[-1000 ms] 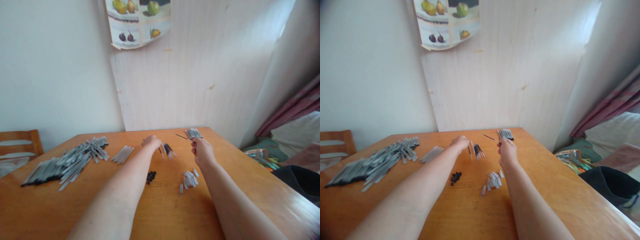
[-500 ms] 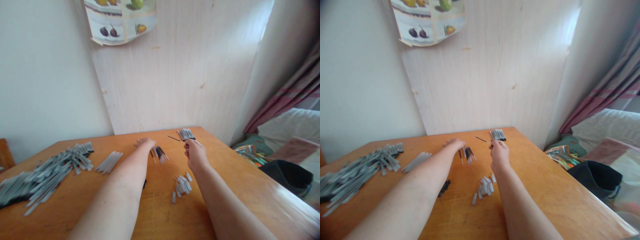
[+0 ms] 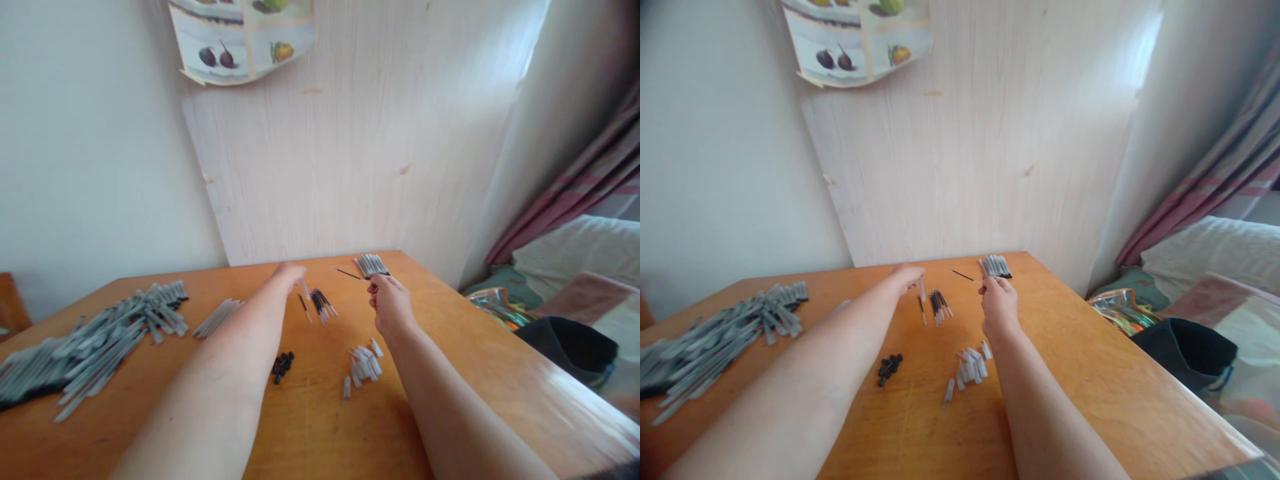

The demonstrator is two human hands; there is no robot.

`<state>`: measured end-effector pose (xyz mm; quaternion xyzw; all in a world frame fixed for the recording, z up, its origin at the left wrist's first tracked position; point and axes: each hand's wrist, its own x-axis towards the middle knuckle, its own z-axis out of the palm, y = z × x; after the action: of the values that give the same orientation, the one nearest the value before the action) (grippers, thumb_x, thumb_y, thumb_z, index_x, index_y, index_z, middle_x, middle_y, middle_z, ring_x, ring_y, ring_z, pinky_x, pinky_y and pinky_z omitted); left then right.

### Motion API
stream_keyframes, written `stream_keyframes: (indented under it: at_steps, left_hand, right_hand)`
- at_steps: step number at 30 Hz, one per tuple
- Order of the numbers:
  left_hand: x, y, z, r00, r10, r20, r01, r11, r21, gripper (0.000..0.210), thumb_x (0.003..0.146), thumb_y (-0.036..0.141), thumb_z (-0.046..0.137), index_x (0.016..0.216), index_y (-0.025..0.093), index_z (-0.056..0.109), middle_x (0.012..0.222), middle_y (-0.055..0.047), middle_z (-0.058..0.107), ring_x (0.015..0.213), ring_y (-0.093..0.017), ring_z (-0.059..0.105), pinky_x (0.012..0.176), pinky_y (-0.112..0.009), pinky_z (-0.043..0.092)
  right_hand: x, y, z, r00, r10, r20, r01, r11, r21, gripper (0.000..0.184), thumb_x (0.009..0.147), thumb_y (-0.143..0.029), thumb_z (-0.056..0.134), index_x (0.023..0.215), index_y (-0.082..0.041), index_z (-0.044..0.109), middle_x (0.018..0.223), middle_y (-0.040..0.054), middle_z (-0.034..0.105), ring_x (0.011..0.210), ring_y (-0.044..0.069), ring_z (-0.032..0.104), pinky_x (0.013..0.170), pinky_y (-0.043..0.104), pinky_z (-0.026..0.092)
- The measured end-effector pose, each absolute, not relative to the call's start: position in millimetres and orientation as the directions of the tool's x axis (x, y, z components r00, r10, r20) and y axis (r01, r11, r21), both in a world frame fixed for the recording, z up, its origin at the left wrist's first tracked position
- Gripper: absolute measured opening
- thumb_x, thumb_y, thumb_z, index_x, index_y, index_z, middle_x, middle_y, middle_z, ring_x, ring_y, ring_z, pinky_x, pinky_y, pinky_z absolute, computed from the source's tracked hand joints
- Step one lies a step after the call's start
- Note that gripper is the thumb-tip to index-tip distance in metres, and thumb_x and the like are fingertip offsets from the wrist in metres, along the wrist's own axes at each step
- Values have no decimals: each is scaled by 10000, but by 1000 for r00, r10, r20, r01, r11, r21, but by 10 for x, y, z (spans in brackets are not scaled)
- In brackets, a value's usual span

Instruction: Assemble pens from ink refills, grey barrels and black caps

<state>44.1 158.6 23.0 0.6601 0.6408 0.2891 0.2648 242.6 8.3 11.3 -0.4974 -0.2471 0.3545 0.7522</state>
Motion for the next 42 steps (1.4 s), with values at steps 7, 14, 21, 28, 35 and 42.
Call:
stream_keyframes:
  at_steps: [7, 14, 21, 28, 35, 42]
  left_hand:
    - [266, 1018, 713, -25, 999, 39, 479, -22, 878, 184, 804, 213, 508, 930, 107, 591, 750, -112, 676, 617, -138, 615, 564, -238, 454]
    - [-97, 291, 673, 16, 989, 150, 368, -146, 918, 202, 815, 187, 513, 1006, 164, 577, 868, -65, 678, 675, -97, 592, 643, -217, 455]
    - [-141, -50, 207, 66, 948, 312, 297, -317, 901, 200, 820, 240, 487, 982, 171, 581, 894, -52, 677, 750, -118, 600, 702, -233, 466]
    - [-153, 25, -45, 156, 906, 394, 424, -421, 802, 173, 803, 259, 524, 931, 193, 621, 904, -30, 686, 838, -137, 613, 800, -256, 468]
    - [-174, 20, -63, 191, 891, 411, 434, -452, 779, 173, 810, 277, 537, 937, 197, 624, 885, -26, 685, 832, -144, 617, 787, -260, 470]
    - [-143, 0, -69, 220, 887, 407, 411, -463, 786, 183, 815, 275, 534, 958, 191, 614, 893, -33, 685, 839, -149, 619, 790, -269, 472]
  right_hand:
    - [2370, 41, 159, 550, 835, 34, -313, 243, -918, 95, 626, -234, 623, 658, -181, 550, 479, -40, 491, 381, 59, 333, 343, 193, 208]
    - [2260, -42, 231, 375, 921, 104, -409, 265, -873, 175, 586, -216, 666, 722, -174, 564, 489, -60, 452, 414, 55, 350, 358, 163, 207]
    - [2169, -130, 310, 220, 954, 203, -430, 282, -858, 215, 583, -222, 690, 766, -175, 587, 517, -71, 430, 415, 42, 319, 360, 160, 197]
    - [2172, -125, 301, 268, 938, 222, -368, 312, -876, 223, 580, -227, 696, 769, -176, 591, 533, -70, 423, 423, 44, 322, 356, 168, 200]
    - [2200, -124, 285, 289, 925, 247, -311, 335, -890, 206, 598, -205, 685, 776, -172, 589, 547, -68, 443, 423, 40, 321, 355, 167, 196]
    - [2183, -104, 250, 291, 932, 217, -281, 300, -912, 248, 585, -227, 698, 804, -169, 595, 518, -78, 420, 419, 42, 326, 360, 165, 199]
